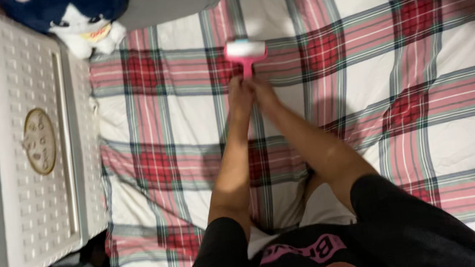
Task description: The person removes various items from a bed, including a pillow, clothes, and stuffed toys, and places them on a nearby shelf. They then use a lint roller to clean the bedsheet.
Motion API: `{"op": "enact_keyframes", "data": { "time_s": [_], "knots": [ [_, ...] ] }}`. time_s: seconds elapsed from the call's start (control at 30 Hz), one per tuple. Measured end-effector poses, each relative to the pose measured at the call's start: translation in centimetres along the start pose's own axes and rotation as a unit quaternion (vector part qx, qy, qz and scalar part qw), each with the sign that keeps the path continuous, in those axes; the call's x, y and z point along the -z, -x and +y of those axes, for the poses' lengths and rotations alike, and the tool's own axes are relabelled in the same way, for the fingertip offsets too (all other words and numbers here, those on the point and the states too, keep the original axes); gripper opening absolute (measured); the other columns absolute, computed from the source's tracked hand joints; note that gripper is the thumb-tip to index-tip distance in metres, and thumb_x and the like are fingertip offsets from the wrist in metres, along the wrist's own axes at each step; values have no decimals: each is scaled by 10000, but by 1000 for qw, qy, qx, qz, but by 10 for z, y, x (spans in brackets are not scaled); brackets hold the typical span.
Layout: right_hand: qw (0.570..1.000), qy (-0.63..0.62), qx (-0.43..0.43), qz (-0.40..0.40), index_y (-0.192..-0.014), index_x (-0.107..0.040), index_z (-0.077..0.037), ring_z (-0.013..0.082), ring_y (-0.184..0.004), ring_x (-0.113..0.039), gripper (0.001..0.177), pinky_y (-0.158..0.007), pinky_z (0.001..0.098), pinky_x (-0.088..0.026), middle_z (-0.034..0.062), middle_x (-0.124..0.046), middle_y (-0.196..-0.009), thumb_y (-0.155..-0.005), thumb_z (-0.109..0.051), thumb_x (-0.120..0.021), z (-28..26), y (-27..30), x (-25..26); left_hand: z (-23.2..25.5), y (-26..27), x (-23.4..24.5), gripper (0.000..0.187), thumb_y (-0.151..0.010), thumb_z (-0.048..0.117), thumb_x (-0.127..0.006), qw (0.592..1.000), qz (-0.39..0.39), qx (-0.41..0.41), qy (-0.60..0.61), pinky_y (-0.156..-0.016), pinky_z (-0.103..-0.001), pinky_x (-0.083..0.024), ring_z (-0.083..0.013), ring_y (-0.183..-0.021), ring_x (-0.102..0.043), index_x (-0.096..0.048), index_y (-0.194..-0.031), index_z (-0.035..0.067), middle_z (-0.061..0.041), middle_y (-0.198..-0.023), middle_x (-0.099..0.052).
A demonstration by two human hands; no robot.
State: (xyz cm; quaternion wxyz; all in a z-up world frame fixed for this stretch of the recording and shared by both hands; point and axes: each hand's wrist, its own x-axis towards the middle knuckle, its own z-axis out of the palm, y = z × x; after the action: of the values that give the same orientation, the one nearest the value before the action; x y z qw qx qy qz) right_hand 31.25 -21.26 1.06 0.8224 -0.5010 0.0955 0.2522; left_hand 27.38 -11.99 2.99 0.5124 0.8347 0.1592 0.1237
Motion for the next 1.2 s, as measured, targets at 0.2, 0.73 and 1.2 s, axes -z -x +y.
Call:
{"op": "enact_keyframes", "data": {
  "time_s": [0.2,0.73,1.2],
  "knots": [
    [989,108,60,76,-1075,-634,-76,214,-718,-623,268,-586,381,-530,79,-657,-886,-1031,-335,-583,-64,-121,40,63,13,5,461,-926,45,-690,986,64,-146,40,-1056,-468,-476,-401,-1257,-569,-530,-1357,11,-232,-1324,-594],
    [943,279,2,181,-1419,-521,9,215,-1134,-569,543,-904,355,-468,94,-572,-1328,-1116,-441,-516,48,209,40,-24,59,99,474,-923,111,-659,988,-65,40,131,-910,-336,-554,-206,-1031,-686,-594,-1389,58,-101,-1141,-715],
    [949,236,121,172,-1012,-642,-126,186,-648,-527,300,-547,363,-415,74,-575,-789,-1101,-349,-461,-132,-198,149,8,26,9,409,-988,-18,-593,924,-31,140,355,-939,-289,-523,-160,-1021,-628,-616,-1394,14,-80,-1133,-655]
  ]
}}
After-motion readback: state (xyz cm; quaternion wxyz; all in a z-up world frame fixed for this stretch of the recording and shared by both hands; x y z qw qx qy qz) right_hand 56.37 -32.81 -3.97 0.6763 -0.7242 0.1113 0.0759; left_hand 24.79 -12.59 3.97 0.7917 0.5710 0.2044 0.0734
